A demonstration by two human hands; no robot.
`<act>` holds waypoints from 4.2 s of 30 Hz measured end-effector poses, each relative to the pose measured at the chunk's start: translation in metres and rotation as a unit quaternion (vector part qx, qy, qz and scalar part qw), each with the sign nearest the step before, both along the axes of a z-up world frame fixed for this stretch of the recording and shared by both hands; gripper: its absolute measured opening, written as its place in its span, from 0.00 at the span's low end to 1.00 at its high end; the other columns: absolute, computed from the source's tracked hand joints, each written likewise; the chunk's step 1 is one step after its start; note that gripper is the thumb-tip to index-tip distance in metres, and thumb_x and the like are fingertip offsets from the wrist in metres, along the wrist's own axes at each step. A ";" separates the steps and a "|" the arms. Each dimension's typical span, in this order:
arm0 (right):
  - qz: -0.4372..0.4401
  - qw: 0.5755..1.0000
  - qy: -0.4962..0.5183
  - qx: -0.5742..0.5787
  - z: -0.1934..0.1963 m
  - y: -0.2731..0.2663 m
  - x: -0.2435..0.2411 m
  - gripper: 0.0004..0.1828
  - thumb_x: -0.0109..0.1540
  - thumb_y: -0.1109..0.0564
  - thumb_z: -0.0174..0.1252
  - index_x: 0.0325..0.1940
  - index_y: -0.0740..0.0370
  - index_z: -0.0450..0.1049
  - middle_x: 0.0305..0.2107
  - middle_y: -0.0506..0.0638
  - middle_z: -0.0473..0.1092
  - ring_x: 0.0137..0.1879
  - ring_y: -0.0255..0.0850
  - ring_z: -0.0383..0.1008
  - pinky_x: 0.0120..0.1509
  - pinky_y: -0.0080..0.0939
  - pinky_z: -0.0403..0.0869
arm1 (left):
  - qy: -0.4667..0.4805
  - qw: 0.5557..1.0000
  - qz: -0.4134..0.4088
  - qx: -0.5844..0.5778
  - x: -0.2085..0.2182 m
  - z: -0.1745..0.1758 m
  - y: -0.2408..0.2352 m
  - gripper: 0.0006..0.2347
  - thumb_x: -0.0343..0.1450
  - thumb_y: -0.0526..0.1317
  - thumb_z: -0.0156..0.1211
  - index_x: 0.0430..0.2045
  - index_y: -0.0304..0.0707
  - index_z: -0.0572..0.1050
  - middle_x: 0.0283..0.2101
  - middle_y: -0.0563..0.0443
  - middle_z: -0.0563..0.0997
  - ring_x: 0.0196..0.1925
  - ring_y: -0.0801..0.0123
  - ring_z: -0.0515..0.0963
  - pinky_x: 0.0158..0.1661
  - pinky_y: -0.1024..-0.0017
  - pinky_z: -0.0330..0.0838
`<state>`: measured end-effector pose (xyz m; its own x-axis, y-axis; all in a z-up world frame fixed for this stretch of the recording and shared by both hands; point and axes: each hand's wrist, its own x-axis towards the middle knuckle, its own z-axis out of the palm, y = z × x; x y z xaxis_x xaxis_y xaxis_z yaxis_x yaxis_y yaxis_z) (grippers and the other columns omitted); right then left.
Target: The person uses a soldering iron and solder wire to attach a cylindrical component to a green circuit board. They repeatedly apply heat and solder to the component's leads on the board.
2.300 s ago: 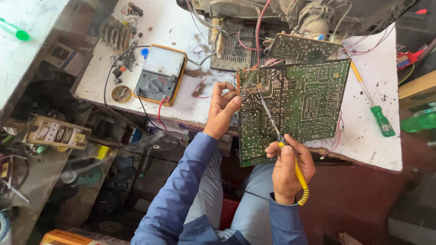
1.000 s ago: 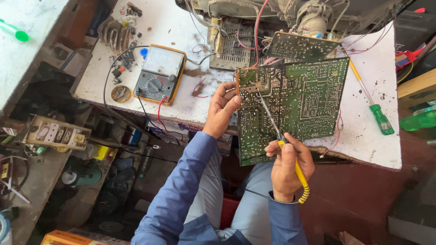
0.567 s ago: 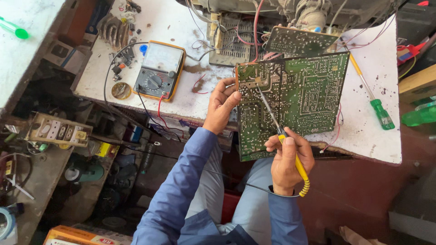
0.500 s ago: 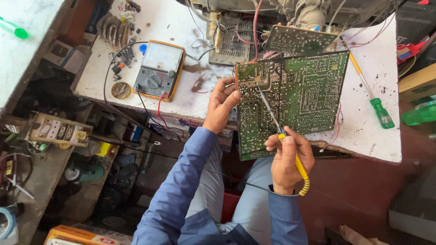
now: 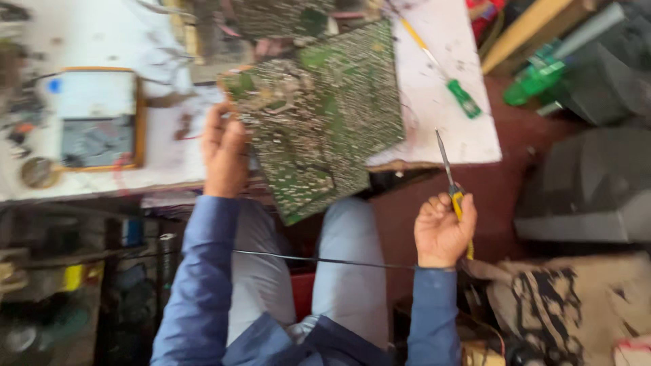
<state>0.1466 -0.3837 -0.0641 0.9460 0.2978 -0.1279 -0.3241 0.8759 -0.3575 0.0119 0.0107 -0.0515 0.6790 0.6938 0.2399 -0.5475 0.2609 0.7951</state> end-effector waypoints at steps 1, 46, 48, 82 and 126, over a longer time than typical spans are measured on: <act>0.004 1.000 -0.001 0.005 -0.010 -0.006 0.010 0.14 0.70 0.50 0.59 0.51 0.64 0.75 0.32 0.51 0.70 0.35 0.35 0.66 0.39 0.31 0.68 | -0.021 1.000 -0.011 -0.008 -0.002 0.003 0.000 0.16 0.79 0.37 0.60 0.60 0.34 0.67 0.44 0.57 0.76 0.43 0.79 0.72 0.46 0.77 0.69; -0.010 0.825 -0.421 -0.377 0.101 0.184 -0.170 0.13 0.70 0.62 0.55 0.58 0.69 0.69 0.37 0.55 0.74 0.39 0.40 0.74 0.49 0.38 0.77 | 0.081 0.991 0.105 0.009 -0.072 0.054 -0.045 0.12 0.79 0.38 0.54 0.54 0.29 0.70 0.42 0.51 0.76 0.39 0.76 0.71 0.39 0.77 0.66; -0.065 0.719 -0.555 -0.415 0.097 0.204 -0.192 0.11 0.71 0.62 0.59 0.57 0.67 0.70 0.40 0.58 0.72 0.42 0.45 0.74 0.52 0.40 0.75 | -0.015 0.995 0.099 0.020 -0.123 0.060 -0.073 0.08 0.83 0.40 0.54 0.48 0.34 0.69 0.33 0.53 0.76 0.36 0.77 0.74 0.41 0.76 0.71; 0.212 0.555 -0.571 -0.566 0.037 0.146 -0.243 0.09 0.58 0.59 0.65 0.40 0.65 0.81 0.39 0.53 0.80 0.46 0.45 0.82 0.50 0.40 0.77 | 0.477 0.610 0.486 0.405 -0.272 0.042 0.184 0.06 0.70 0.34 0.56 0.39 0.35 0.76 0.44 0.38 0.77 0.50 0.43 0.75 0.48 0.53 0.72; 0.222 0.608 -0.556 -0.522 -0.116 0.263 -0.156 0.26 0.57 0.63 0.60 0.60 0.65 0.72 0.52 0.60 0.71 0.55 0.49 0.77 0.59 0.40 0.79 | 0.331 0.924 0.168 0.098 -0.205 -0.110 -0.108 0.17 0.70 0.31 0.62 0.54 0.34 0.69 0.48 0.46 0.74 0.44 0.69 0.77 0.45 0.72 0.75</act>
<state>-0.0093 -0.1209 -0.1797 0.4771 0.8605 0.1787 0.5041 -0.1014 -0.8577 -0.1934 -0.0975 -0.1615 0.4772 0.8788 -0.0066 0.0511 -0.0202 0.9985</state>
